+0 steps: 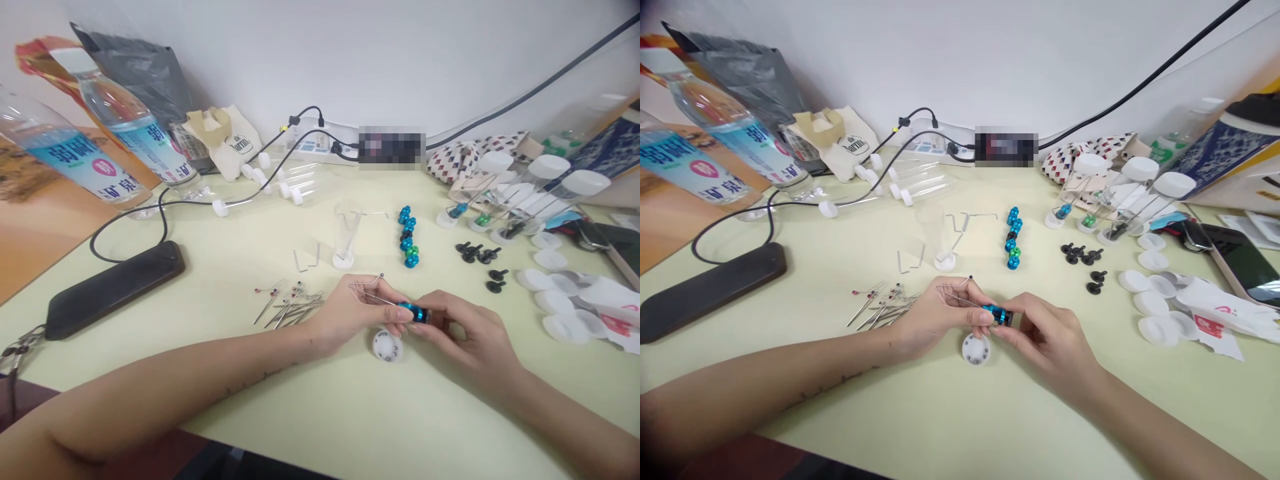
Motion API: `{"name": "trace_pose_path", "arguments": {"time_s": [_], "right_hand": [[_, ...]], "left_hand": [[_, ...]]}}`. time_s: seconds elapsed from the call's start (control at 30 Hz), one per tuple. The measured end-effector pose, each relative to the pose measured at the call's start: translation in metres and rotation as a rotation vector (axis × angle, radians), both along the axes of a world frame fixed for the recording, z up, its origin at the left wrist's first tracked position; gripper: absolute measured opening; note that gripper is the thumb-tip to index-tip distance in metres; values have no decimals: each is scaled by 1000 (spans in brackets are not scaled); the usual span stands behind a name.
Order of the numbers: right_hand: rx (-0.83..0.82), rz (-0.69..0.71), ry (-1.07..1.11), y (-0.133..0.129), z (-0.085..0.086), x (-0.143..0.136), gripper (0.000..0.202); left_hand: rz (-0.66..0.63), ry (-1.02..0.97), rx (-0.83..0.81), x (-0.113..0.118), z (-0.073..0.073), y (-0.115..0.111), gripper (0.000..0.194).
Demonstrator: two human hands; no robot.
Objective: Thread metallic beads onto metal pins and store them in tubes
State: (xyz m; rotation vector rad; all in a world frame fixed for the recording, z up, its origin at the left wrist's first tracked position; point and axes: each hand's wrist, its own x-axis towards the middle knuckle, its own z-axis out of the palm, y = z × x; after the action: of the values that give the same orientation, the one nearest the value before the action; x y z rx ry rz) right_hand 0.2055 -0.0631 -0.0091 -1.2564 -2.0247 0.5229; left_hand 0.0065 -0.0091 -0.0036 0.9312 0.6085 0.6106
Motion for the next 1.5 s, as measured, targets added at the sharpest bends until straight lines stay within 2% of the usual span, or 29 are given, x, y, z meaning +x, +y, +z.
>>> {"name": "trace_pose_path", "arguments": {"time_s": [0.2, 0.37, 0.53, 0.63, 0.87, 1.2, 1.5], "right_hand": [[48, -12, 23, 0, 2, -1, 11], [56, 43, -8, 3, 5, 0, 9], [-21, 71, -26, 4, 2, 3, 26], [-46, 76, -38, 4, 1, 4, 30], [23, 21, -16, 2, 4, 0, 7], [5, -46, 56, 0, 0, 1, 19], [31, -17, 40, 0, 3, 0, 10]], "left_hand": [[-6, -1, 2, 0, -1, 0, 22], [-1, 3, -11, 1, 0, 0, 25], [-18, -15, -14, 1, 0, 0, 21], [-18, -17, -10, 1, 0, 0, 20], [-5, 2, -6, 1, 0, 0, 24], [24, 19, 8, 1, 1, 0, 24], [12, 6, -3, 1, 2, 0, 20]]}}
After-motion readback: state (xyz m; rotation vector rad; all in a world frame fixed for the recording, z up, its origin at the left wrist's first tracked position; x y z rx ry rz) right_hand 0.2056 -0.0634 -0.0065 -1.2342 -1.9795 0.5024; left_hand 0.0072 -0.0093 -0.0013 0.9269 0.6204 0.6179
